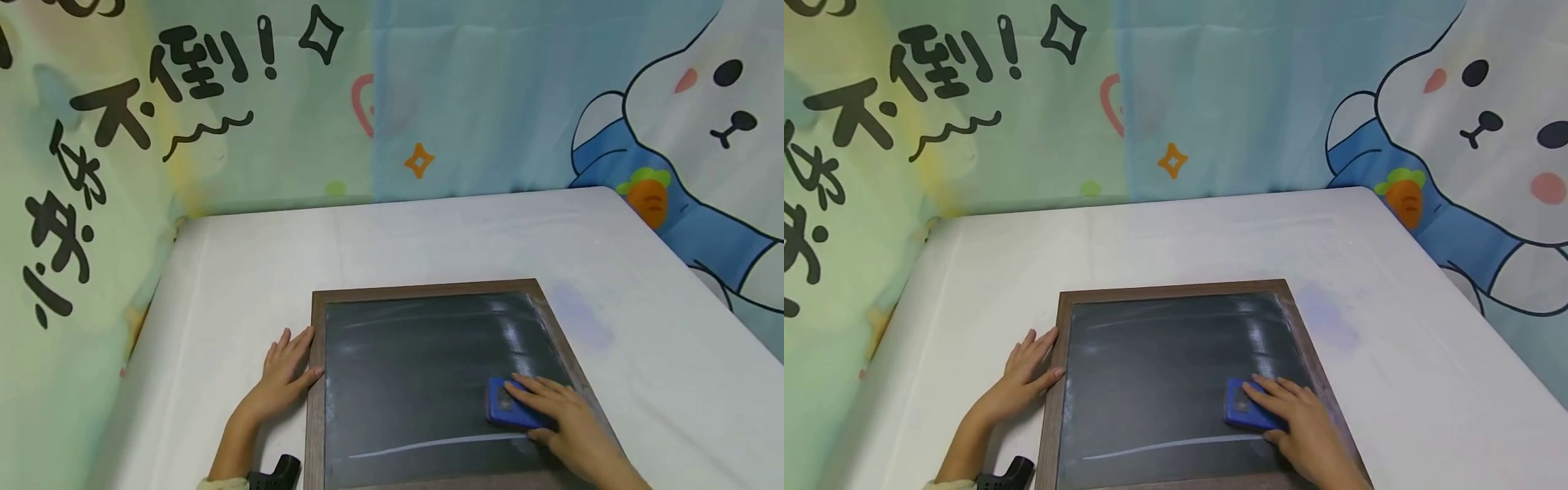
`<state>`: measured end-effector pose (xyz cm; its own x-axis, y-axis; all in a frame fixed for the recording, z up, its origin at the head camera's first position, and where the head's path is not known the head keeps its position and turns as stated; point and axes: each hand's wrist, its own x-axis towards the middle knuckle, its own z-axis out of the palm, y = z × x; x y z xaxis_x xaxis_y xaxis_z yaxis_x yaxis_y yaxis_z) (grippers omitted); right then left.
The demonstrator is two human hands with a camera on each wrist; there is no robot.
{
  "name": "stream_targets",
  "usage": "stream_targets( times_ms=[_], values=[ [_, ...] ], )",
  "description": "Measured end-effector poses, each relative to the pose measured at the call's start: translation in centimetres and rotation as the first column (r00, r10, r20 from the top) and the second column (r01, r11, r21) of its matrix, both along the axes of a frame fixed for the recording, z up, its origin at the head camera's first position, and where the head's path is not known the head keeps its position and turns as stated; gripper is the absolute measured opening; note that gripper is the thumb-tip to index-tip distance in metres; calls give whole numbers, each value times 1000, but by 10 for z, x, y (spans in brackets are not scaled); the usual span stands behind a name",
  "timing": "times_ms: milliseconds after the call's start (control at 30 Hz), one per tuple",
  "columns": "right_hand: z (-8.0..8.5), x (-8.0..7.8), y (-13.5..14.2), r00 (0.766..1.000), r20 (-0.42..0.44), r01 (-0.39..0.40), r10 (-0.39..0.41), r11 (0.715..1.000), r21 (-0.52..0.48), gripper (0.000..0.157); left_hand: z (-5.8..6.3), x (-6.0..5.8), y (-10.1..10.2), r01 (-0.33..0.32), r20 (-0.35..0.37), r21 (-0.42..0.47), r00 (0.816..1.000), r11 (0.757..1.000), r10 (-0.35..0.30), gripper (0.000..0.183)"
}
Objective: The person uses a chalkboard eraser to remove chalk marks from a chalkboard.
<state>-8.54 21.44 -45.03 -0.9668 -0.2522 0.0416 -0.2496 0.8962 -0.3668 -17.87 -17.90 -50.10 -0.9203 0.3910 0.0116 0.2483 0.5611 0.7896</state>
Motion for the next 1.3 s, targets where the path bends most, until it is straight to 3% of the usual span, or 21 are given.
stream_targets(
  times_ms=[167,233,300,400,500,733,900,1067,1300],
  values=[
    [-2,7,41,991,130,24,-24,1000,1,69,3,-3,5,26,-18,-4,999,1000,-26,65],
    [0,7,43,989,148,17,-19,1000,13,69,3,-3,8,33,-29,-11,999,999,-33,64],
    [2,5,37,994,109,7,-11,999,36,68,4,-3,9,35,-35,-14,999,999,-35,64],
    [3,0,10,999,8,-34,34,998,46,67,5,-3,10,26,-41,-14,999,1000,-26,64],
    [4,-7,-35,991,-56,-115,118,992,58,66,5,-3,9,30,-35,-13,999,999,-30,65],
    [13,-19,-144,949,-6,-314,316,946,85,59,5,-3,5,9,-33,-27,999,1000,-10,65],
    [14,-19,-180,930,18,-365,366,919,147,59,3,0,2,5,-13,-2,1000,1000,-5,65],
    [11,-19,-163,948,58,-317,314,946,66,59,-4,1,4,15,-10,13,1000,1000,-15,64],
    [4,-14,-78,993,-15,-119,120,992,29,64,-1,-1,0,2,-17,-3,1000,1000,-2,64]
  ],
)
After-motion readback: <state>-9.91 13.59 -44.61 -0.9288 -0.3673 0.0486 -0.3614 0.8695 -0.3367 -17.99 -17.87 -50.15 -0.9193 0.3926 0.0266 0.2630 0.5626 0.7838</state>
